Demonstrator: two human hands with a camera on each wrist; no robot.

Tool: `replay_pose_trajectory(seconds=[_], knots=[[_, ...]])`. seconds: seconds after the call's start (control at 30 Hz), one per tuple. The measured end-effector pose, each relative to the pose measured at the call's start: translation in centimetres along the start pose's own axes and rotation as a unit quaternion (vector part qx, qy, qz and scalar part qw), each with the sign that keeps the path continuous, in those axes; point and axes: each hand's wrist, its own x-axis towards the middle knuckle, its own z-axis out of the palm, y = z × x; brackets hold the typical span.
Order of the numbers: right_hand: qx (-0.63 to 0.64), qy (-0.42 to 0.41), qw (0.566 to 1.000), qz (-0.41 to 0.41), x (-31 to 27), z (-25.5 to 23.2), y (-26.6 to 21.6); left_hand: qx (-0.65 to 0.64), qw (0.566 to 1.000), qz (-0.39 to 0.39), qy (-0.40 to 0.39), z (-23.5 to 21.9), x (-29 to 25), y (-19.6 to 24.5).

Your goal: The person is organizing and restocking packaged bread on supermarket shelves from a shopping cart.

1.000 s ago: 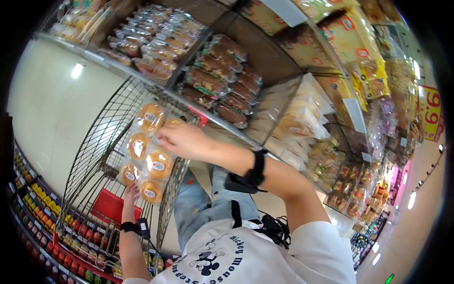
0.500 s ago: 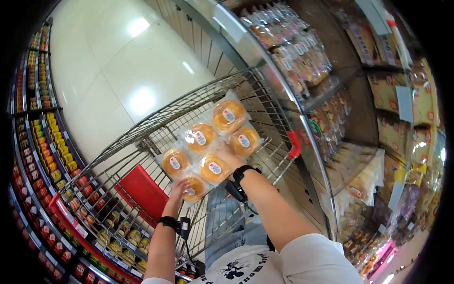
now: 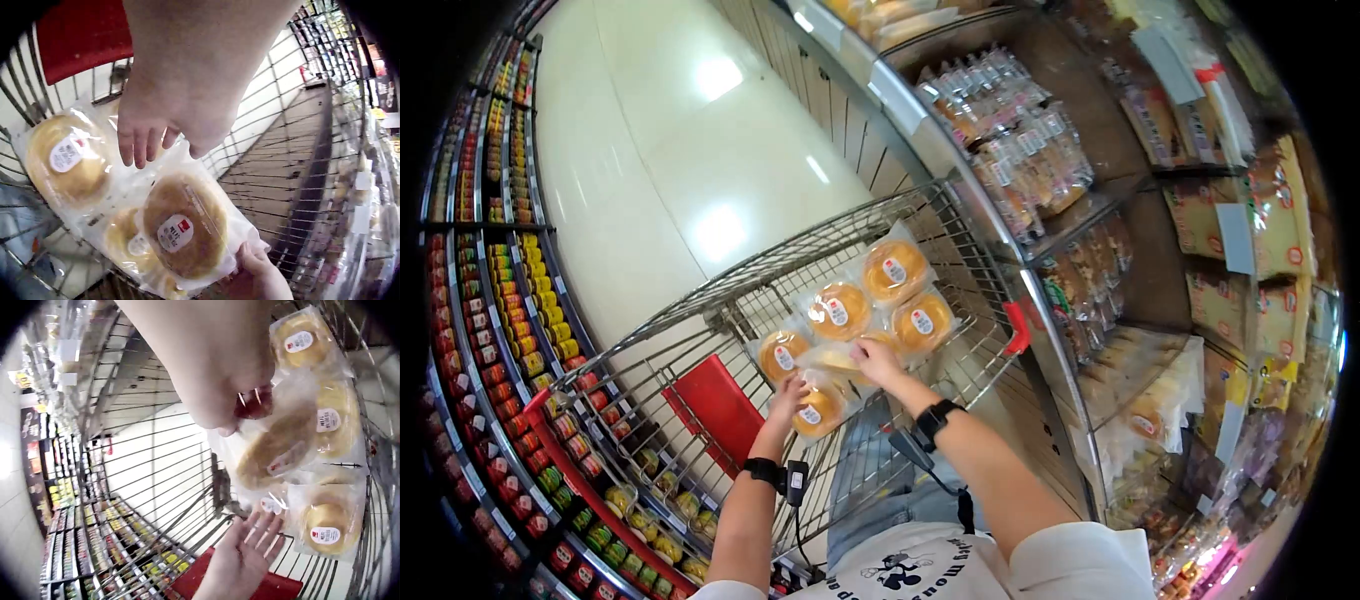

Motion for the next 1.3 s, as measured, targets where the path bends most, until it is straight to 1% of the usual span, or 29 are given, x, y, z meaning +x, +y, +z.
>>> replay_pose_trajectory(seconds=[0.03,0.07,0.1,0.13,0.17,0.2,0.23,0.27,0.3,0.4,0.43,0.53,0.57,0.67,0.7,0.73,0.83,0.9,1.0,1.07,1.1,1.2,1.23,1.3], knots=[[0.046,-0.011,0.999,-0.019,-1.2,-1.2,-0.9,-0.003,0.999,0.046,0.001,0.7,-1.3,2.0],[0.092,-0.021,0.995,-0.039,-2.2,-2.6,-1.8,0.021,0.997,0.067,-0.018,1.5,-2.5,4.1],[0.126,-0.046,0.991,0.011,-3.6,-4.3,-2.8,0.045,0.995,0.087,-0.035,2.2,-4.2,6.3],[0.185,-0.051,0.981,0.023,-5.1,-6.2,-3.9,0.071,0.990,0.107,-0.052,3.0,-5.7,8.1],[0.244,-0.055,0.968,0.033,-6.6,-8.1,-5.0,0.102,0.978,0.174,-0.062,4.0,-7.0,9.5],[0.302,-0.061,0.950,0.042,-8.2,-10.0,-6.0,0.139,0.956,0.258,-0.026,5.2,-8.8,11.0],[0.319,-0.069,0.944,0.046,-9.9,-12.0,-6.9,0.174,0.924,0.340,0.009,6.8,-11.3,12.6],[0.334,-0.077,0.938,0.049,-11.8,-14.1,-7.6,0.205,0.883,0.420,0.043,8.5,-13.5,13.8],[0.350,-0.084,0.931,0.053,-13.7,-15.9,-8.2,0.148,0.887,0.432,0.066,10.1,-15.1,14.5],[0.452,-0.051,0.889,0.058,-19.4,-19.9,-8.4,0.280,0.858,0.431,0.020,14.4,-22.3,17.2],[0.481,-0.042,0.874,0.042,-21.7,-21.4,-9.2,0.297,0.856,0.423,0.005,16.0,-24.6,17.7],[0.507,-0.033,0.861,0.021,-27.4,-25.0,-7.7,0.317,0.832,0.454,-0.045,20.2,-29.4,17.7],[0.503,-0.040,0.863,-0.003,-29.4,-26.3,-7.7,0.272,0.823,0.495,-0.054,21.9,-30.7,17.4],[0.525,-0.014,0.850,-0.038,-34.7,-28.8,-6.4,0.280,0.811,0.506,-0.089,26.0,-34.4,16.9],[0.527,0.000,0.849,-0.043,-36.1,-29.3,-5.7,0.292,0.781,0.543,-0.097,27.7,-36.2,16.9],[0.528,0.014,0.848,-0.049,-37.5,-29.8,-4.8,0.312,0.767,0.550,-0.107,29.0,-37.0,16.5],[0.533,0.053,0.842,-0.063,-41.1,-31.1,-2.8,0.350,0.726,0.576,-0.132,32.5,-38.8,15.0],[0.537,0.081,0.837,-0.069,-43.2,-32.0,-2.0,0.354,0.723,0.570,-0.163,34.7,-39.0,13.5],[0.545,0.121,0.827,-0.063,-45.4,-32.8,1.3,0.337,0.729,0.553,-0.221,38.0,-38.1,10.9],[0.556,0.163,0.813,-0.056,-46.8,-33.2,2.8,0.341,0.728,0.534,-0.261,39.9,-37.6,9.5],[0.562,0.183,0.805,-0.052,-47.4,-33.3,3.6,0.355,0.710,0.550,-0.262,41.0,-37.9,8.9],[0.489,0.249,0.833,-0.071,-48.7,-33.5,6.5,0.367,0.715,0.528,-0.275,43.6,-36.3,6.8],[0.448,0.277,0.847,-0.076,-49.1,-33.6,6.9,0.363,0.725,0.520,-0.268,44.6,-36.7,6.4],[0.358,0.328,0.870,-0.082,-49.9,-33.7,7.6,0.385,0.697,0.549,-0.254,46.3,-35.9,5.7]])
